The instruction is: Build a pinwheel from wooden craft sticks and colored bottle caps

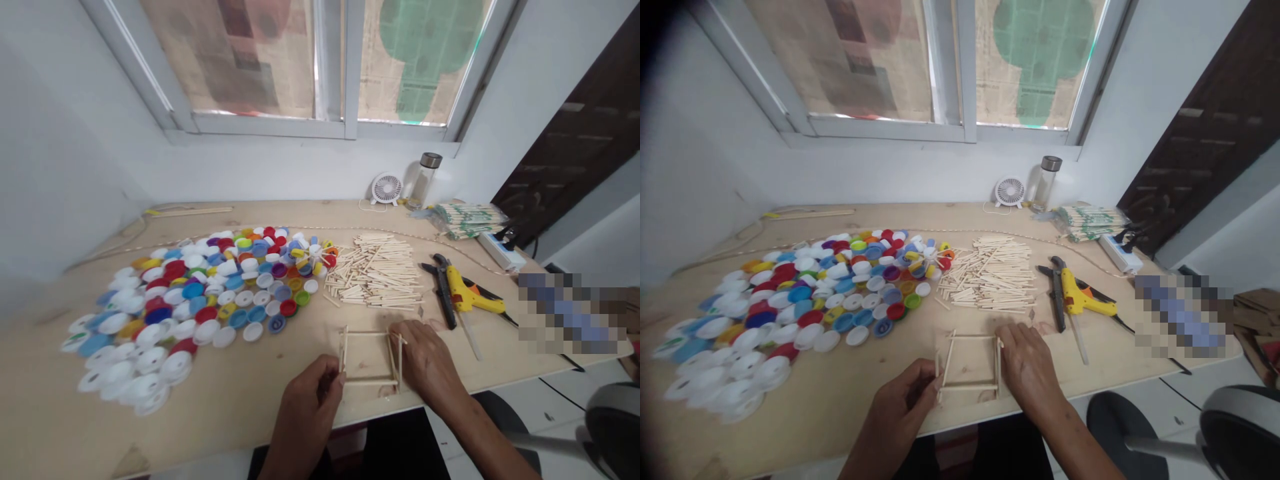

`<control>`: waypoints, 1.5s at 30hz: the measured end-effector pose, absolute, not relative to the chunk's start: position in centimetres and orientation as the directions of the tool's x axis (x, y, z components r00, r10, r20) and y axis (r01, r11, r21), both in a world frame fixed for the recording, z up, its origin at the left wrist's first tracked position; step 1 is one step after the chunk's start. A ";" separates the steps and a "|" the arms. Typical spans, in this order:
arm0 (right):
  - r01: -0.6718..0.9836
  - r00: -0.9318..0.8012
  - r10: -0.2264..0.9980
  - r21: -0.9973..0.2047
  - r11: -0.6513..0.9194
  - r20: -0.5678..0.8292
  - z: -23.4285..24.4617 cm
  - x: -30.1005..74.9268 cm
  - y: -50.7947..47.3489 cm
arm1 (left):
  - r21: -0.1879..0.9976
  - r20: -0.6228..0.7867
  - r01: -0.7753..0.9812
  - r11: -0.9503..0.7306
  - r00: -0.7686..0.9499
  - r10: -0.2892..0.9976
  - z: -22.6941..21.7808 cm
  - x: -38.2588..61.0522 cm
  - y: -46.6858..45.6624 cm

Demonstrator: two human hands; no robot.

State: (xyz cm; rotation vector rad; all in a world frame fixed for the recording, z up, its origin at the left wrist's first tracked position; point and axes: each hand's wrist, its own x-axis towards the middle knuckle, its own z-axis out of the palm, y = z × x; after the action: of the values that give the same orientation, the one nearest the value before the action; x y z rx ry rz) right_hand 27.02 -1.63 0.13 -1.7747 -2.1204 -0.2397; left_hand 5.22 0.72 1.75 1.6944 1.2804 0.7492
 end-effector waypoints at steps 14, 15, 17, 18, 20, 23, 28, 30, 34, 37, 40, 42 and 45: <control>0.974 -0.166 0.911 -0.082 0.211 0.377 0.1 26.9 -1.6 | 0.880 -0.045 0.462 -0.110 0.311 0.949 1.4 5.2 0.7; 0.974 -0.167 0.911 -0.082 0.212 0.376 0.1 26.8 -1.6 | 0.878 -0.040 0.465 -0.114 0.310 0.950 1.4 5.2 0.7; 0.974 -0.168 0.912 -0.082 0.212 0.374 0.1 26.8 -1.6 | 0.872 -0.033 0.473 -0.126 0.314 0.949 1.3 5.1 0.6; 0.974 -0.166 0.913 -0.081 0.210 0.372 0.1 26.8 -1.6 | 0.869 -0.031 0.478 -0.131 0.316 0.948 1.3 5.1 0.6; 0.975 -0.163 0.913 -0.082 0.208 0.373 0.1 26.7 -1.7 | 0.857 -0.023 0.494 -0.149 0.325 0.945 1.3 5.1 0.5; 0.974 -0.161 0.913 -0.089 0.209 0.375 0.2 26.7 -1.8 | 0.825 0.009 0.529 -0.201 0.344 0.939 1.4 5.2 0.4; 0.971 -0.161 0.913 -0.104 0.214 0.375 0.1 26.7 -1.8 | 0.799 0.026 0.554 -0.234 0.357 0.934 1.5 5.1 0.2; 0.972 -0.155 0.912 -0.106 0.209 0.379 0.0 26.6 -1.8 | 0.799 0.027 0.553 -0.238 0.362 0.932 1.4 5.1 0.2; 0.970 -0.158 0.911 -0.113 0.215 0.380 -0.1 26.6 -1.8 | 0.809 0.036 0.533 -0.248 0.376 0.926 1.2 5.2 0.3; 0.969 -0.151 0.909 -0.125 0.214 0.389 -0.1 26.6 -1.9 | 0.815 0.035 0.526 -0.243 0.374 0.927 1.1 5.3 0.3; 0.967 -0.144 0.904 -0.139 0.216 0.403 -0.2 26.6 -1.9 | 0.809 0.025 0.539 -0.234 0.366 0.930 1.0 5.1 0.2; 0.965 -0.142 0.900 -0.146 0.219 0.413 -0.3 26.6 -1.9 | 0.808 0.020 0.543 -0.228 0.361 0.932 0.9 5.1 0.1; 0.961 -0.141 0.893 -0.157 0.227 0.426 -0.4 26.5 -1.9 | 0.811 0.014 0.541 -0.222 0.362 0.932 0.9 5.0 0.1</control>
State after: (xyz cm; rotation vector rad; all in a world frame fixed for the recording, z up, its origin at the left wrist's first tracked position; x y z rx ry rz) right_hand 26.55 -1.86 -0.41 -1.7061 -2.0773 -0.2122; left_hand 5.02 0.09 0.92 1.8871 1.2817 0.6724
